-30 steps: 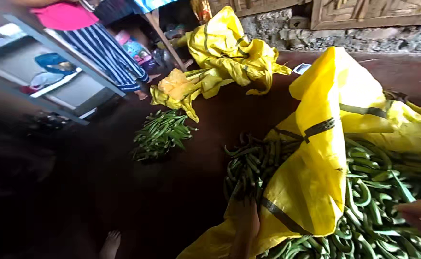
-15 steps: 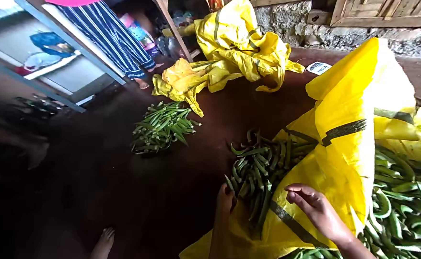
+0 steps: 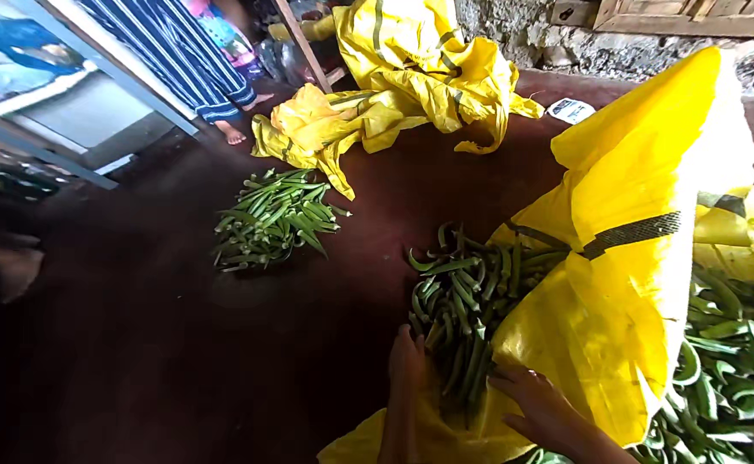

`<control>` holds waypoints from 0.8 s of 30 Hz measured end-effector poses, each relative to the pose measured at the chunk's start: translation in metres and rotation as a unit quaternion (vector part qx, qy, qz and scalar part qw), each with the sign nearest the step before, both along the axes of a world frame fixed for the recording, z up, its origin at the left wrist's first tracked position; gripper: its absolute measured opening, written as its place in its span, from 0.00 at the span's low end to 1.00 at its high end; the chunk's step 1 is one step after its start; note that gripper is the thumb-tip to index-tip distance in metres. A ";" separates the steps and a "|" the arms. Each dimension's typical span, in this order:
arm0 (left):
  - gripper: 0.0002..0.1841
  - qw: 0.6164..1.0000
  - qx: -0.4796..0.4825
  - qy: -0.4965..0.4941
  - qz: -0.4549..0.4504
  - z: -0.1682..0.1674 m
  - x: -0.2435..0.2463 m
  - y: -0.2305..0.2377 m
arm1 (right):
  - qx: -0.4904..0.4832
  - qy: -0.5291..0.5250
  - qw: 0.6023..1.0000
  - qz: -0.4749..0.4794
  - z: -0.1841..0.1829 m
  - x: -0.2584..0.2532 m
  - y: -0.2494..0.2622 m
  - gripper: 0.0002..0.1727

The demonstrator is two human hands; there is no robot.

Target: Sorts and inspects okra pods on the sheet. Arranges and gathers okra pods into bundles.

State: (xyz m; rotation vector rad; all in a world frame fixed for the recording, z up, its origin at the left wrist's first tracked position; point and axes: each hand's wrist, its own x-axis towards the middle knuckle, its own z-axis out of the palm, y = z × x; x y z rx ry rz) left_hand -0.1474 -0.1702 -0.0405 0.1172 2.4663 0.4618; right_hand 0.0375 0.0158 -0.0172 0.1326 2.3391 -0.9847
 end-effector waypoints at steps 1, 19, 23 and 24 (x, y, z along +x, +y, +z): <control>0.32 1.000 -0.019 -0.005 0.017 -0.011 -0.009 0.002 | 0.019 -0.015 1.000 0.010 0.000 -0.001 -0.002 0.32; 0.15 0.648 0.714 -0.236 0.116 0.019 0.027 -0.005 | -0.321 0.065 0.898 -0.295 0.016 -0.003 -0.004 0.30; 0.15 0.653 0.703 -0.276 0.051 0.020 0.040 0.008 | -0.388 0.057 0.864 -0.315 0.021 -0.007 -0.005 0.18; 0.14 0.657 0.700 -0.276 0.049 0.021 0.041 0.010 | -0.388 0.058 0.862 -0.320 0.022 -0.008 -0.005 0.16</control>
